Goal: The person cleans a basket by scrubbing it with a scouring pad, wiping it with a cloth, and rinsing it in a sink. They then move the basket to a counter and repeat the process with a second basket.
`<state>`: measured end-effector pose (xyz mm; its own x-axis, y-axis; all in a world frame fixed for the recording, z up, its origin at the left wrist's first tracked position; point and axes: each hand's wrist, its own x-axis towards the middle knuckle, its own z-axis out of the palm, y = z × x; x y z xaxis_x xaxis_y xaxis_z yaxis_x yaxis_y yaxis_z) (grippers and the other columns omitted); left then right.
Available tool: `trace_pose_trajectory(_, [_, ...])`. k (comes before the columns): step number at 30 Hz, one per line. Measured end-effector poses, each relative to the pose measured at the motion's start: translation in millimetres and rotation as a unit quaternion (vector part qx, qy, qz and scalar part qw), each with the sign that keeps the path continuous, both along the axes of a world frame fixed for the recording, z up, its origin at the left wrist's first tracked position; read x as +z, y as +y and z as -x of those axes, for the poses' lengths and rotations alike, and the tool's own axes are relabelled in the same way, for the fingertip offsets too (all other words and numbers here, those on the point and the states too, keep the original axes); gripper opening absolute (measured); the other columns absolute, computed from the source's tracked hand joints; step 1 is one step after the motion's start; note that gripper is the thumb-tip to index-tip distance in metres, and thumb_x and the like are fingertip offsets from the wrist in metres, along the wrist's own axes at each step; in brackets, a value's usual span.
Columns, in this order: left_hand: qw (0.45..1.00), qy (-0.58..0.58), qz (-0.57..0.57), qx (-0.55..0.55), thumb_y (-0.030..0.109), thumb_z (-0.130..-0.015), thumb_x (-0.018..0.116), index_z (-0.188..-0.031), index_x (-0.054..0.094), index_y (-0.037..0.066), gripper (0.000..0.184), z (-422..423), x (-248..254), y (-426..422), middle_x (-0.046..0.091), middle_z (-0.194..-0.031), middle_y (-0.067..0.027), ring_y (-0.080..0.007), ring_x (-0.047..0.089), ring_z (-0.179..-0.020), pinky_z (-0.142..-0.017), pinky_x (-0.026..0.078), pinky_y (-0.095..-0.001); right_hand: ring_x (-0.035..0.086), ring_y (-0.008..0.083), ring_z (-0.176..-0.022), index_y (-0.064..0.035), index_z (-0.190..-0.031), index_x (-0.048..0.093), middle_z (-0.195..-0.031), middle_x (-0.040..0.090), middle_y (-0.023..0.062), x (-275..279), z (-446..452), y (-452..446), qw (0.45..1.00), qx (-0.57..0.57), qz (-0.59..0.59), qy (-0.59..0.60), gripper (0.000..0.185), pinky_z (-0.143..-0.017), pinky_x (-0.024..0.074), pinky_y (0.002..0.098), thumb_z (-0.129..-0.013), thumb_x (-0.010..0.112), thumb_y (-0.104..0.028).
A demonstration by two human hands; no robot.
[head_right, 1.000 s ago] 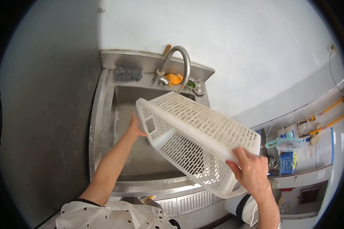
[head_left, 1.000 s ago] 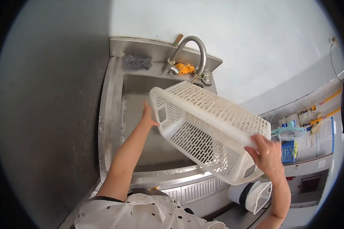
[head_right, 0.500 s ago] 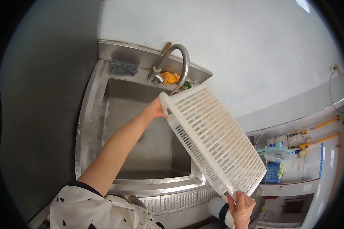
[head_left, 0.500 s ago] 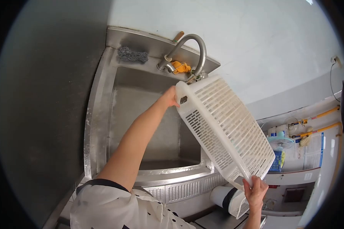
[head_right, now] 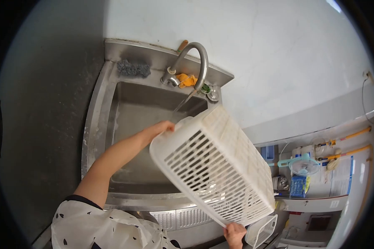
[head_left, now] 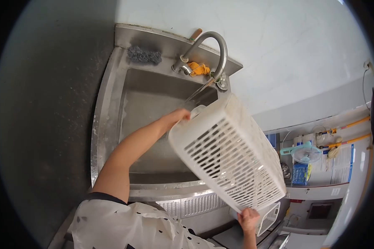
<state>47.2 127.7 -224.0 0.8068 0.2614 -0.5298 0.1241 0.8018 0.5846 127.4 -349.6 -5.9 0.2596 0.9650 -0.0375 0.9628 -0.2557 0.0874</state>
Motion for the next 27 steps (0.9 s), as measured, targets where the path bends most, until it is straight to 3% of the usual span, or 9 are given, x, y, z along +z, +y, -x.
trace_pose_trajectory(5, [0.999,0.001,0.037,-0.011,0.038,-0.088,0.052,-0.113,0.056,0.0,0.046,21.3,-49.2,-17.9,0.061,-0.087,-0.01,-0.0186,0.06,-0.069,-0.06,0.049,-0.0344,0.052,0.0243,-0.06,-0.0097,-0.069,0.045,-0.063,0.047,0.0049,-63.8,-14.1,-12.4,0.999,0.01,0.033,0.015,0.021,-0.056,0.0389,0.0364,-0.065,0.066,-0.01])
trace_pose_trajectory(8, [0.986,0.1,-0.111,-0.068,0.051,-0.091,0.043,-0.12,0.054,0.003,0.057,57.3,-37.3,-29.3,0.062,-0.094,-0.0105,-0.0173,0.06,-0.074,-0.062,0.049,-0.0323,0.053,0.0225,-0.066,-0.0108,-0.07,0.046,-0.067,0.049,0.0042,-91.0,-17.7,-15.0,0.999,0.019,0.037,0.01,0.019,-0.062,0.0396,0.0358,-0.065,0.064,-0.01])
trace_pose_trajectory(10, [0.987,0.124,-0.093,-0.041,0.052,-0.091,0.041,-0.121,0.054,0.006,0.057,72.6,-39.1,-42.4,0.062,-0.097,-0.0087,-0.0135,0.057,-0.072,-0.057,0.046,-0.0284,0.053,0.0222,-0.066,-0.0112,-0.069,0.046,-0.067,0.049,0.0037,-93.4,-16.5,-17.7,0.999,0.026,0.02,-0.002,0.019,-0.063,0.0401,0.0359,-0.065,0.065,-0.011])
trace_pose_trajectory(16, [0.993,0.025,-0.109,-0.022,0.038,-0.089,0.05,-0.12,0.055,0.005,0.045,114.7,-61.1,-68.8,0.062,-0.105,-0.0067,-0.0121,0.058,-0.093,-0.077,0.049,-0.0262,0.053,0.0232,-0.068,-0.0111,-0.068,0.047,-0.068,0.049,0.004,-82.6,-3.6,-35.9,0.999,0.023,-0.01,0.039,0.019,-0.064,0.0403,0.0363,-0.064,0.066,-0.01])
trace_pose_trajectory(17, [0.989,0.007,-0.146,-0.017,0.036,-0.086,0.051,-0.115,0.056,0.006,0.042,125.6,-62.4,-66.6,0.062,-0.096,-0.0037,-0.0094,0.056,-0.081,-0.069,0.047,-0.025,0.053,0.0229,-0.068,-0.0113,-0.068,0.047,-0.068,0.05,0.0038,-81.9,-0.9,-42.9,0.999,0.016,-0.018,0.039,0.019,-0.064,0.0405,0.036,-0.064,0.066,-0.011])
trace_pose_trajectory(18, [0.983,-0.018,-0.182,-0.019,0.033,-0.084,0.053,-0.111,0.058,0.007,0.038,123.1,-46.8,-66.0,0.062,-0.087,-0.0007,-0.0067,0.055,-0.069,-0.06,0.045,-0.0238,0.053,0.0217,-0.068,-0.0116,-0.069,0.048,-0.069,0.05,0.003,-84.9,-1.0,-49.5,0.999,0.009,-0.036,0.04,0.019,-0.066,0.0409,0.0351,-0.065,0.066,-0.013])
trace_pose_trajectory(20, [0.979,-0.046,-0.198,0.033,0.021,-0.079,0.051,-0.107,0.06,0.002,0.035,114.1,34.9,-76.8,0.063,-0.087,-0.0031,-0.0103,0.058,-0.074,-0.065,0.048,-0.0253,0.054,0.0183,-0.072,-0.0128,-0.077,0.052,-0.075,0.053,0.0011,-81.2,0.2,-56.4,0.998,-0.005,-0.035,0.05,0.013,-0.071,0.043,0.0339,-0.069,0.062,-0.014])
trace_pose_trajectory(21, [0.978,-0.025,-0.207,0.03,0.022,-0.079,0.048,-0.106,0.06,0.0,0.037,117.4,30.0,-65.1,0.064,-0.091,-0.0075,-0.016,0.062,-0.077,-0.066,0.051,-0.0279,0.054,0.0179,-0.073,-0.0126,-0.078,0.052,-0.076,0.053,0.0011,-81.3,-0.8,-58.3,0.998,-0.004,-0.041,0.053,0.014,-0.071,0.043,0.0335,-0.069,0.062,-0.014])
trace_pose_trajectory(27, [0.963,-0.011,-0.267,0.036,0.022,-0.079,0.047,-0.106,0.06,0.0,0.038,93.0,115.0,-64.8,0.064,-0.09,-0.0085,-0.0175,0.062,-0.076,-0.065,0.052,-0.0289,0.053,0.0196,-0.076,-0.0107,-0.083,0.051,-0.079,0.051,0.0019,-115.2,-6.2,-70.5,0.975,-0.019,-0.195,0.106,0.017,-0.071,0.0424,0.0319,-0.07,0.061,-0.014])
